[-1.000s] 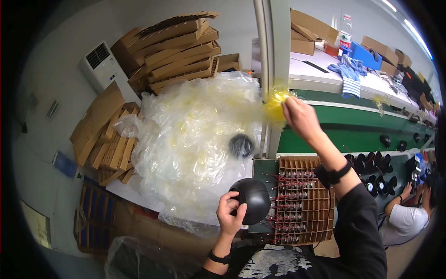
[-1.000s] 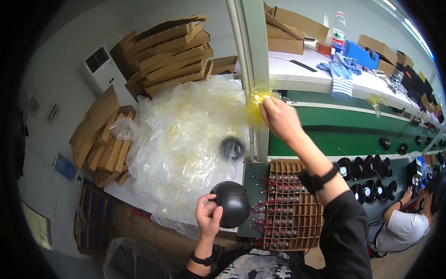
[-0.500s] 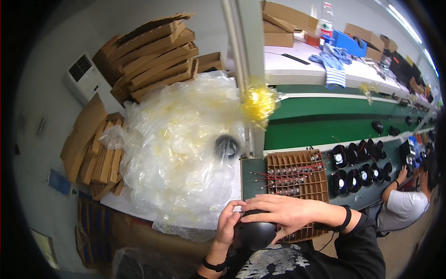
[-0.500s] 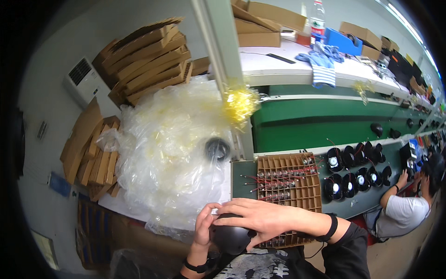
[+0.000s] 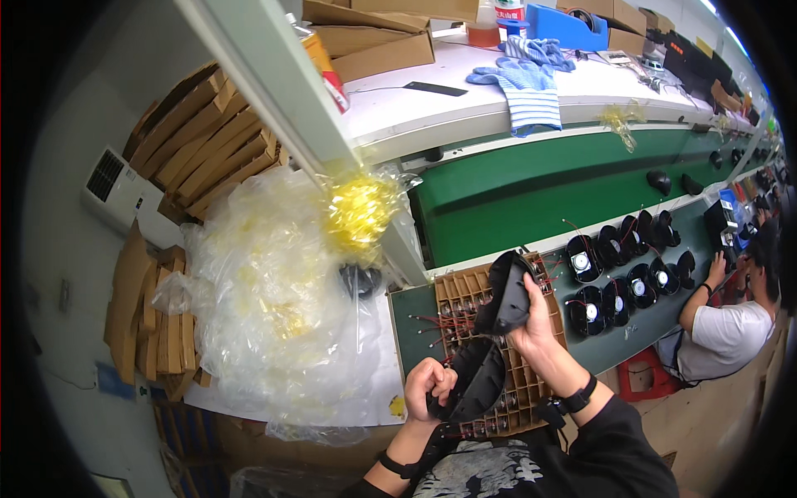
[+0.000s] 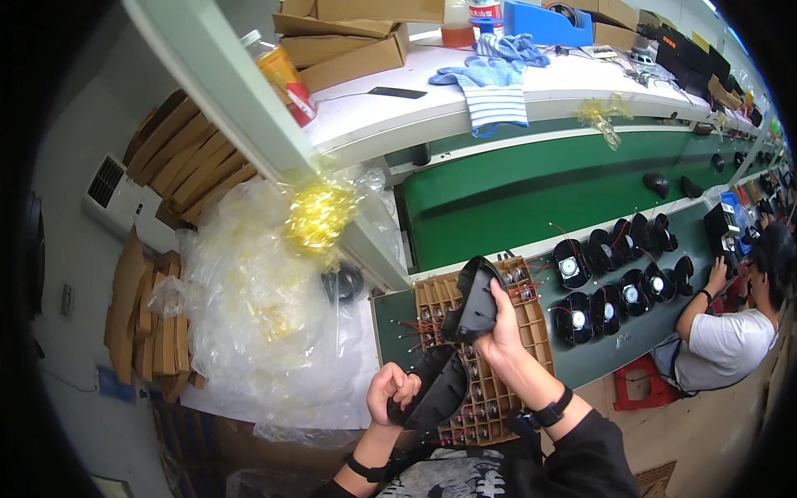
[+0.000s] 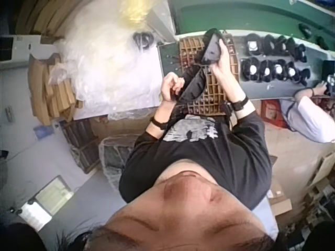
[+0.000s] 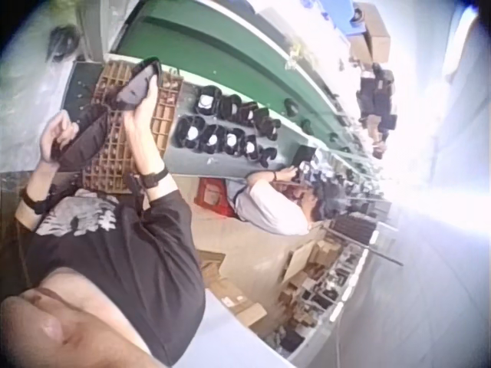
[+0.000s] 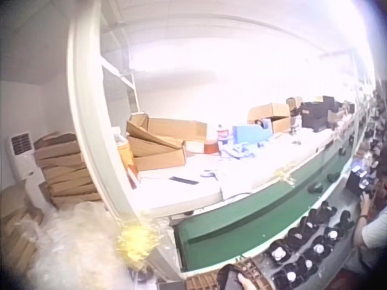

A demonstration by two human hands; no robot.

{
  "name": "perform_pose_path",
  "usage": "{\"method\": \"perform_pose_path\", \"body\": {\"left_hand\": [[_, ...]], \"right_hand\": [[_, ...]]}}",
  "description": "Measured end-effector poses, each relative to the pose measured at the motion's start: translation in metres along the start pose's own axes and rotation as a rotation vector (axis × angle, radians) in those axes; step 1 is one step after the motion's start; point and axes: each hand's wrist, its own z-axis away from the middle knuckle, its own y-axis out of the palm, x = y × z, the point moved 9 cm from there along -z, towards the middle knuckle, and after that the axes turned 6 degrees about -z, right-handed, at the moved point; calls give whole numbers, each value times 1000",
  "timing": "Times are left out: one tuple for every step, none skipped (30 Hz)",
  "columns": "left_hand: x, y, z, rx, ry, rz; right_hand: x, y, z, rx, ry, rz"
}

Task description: Assembling electronic cooling fan components and organizing them into dividers on a production line.

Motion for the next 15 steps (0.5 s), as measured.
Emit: {"method": "perform_pose_path", "body": {"left_hand": [[5,-1,-7,-39,-10,16],[8,1,-14,-40,-20,17],[10,-2,-21,-86,-38,-30],[11,-7,-25,-135,-54,-76],[11,-20,-28,-197,-55,-80],[14,-31,-30,-233,-72,-35],[16,-41,-30,-271,-85,12],[19,-43,-26,-243,-119,95],[22,-45,-14,-225,-142,176],[37,-51,1,-288,-221,192],[43,-55,11,-296,-258,166],[47,-69,24,-355,-256,258],[48,-82,35,-414,-248,350],[41,-76,34,-402,-208,477],[36,-91,45,-447,-189,534]], "right_hand": [[-1,-9,-16,-25,7,-46],[-3,-13,-27,-75,11,-73],[-7,-19,-43,-79,20,-102],[-16,-27,-60,-68,50,-124],[-29,-26,-73,-55,90,-143],[-42,-27,-84,-73,153,-145],[-48,-26,-96,-75,183,-139],[-46,-26,-112,-101,143,-186],[-47,-24,-128,-127,116,-231],[-30,-38,-164,-111,49,-197],[-5,-60,-208,-96,-31,-166],[7,-77,-235,-200,-55,-41],[18,-93,-262,-297,-76,89],[55,-122,-299,-328,-147,107],[68,-132,-305,-505,-209,180]]}}
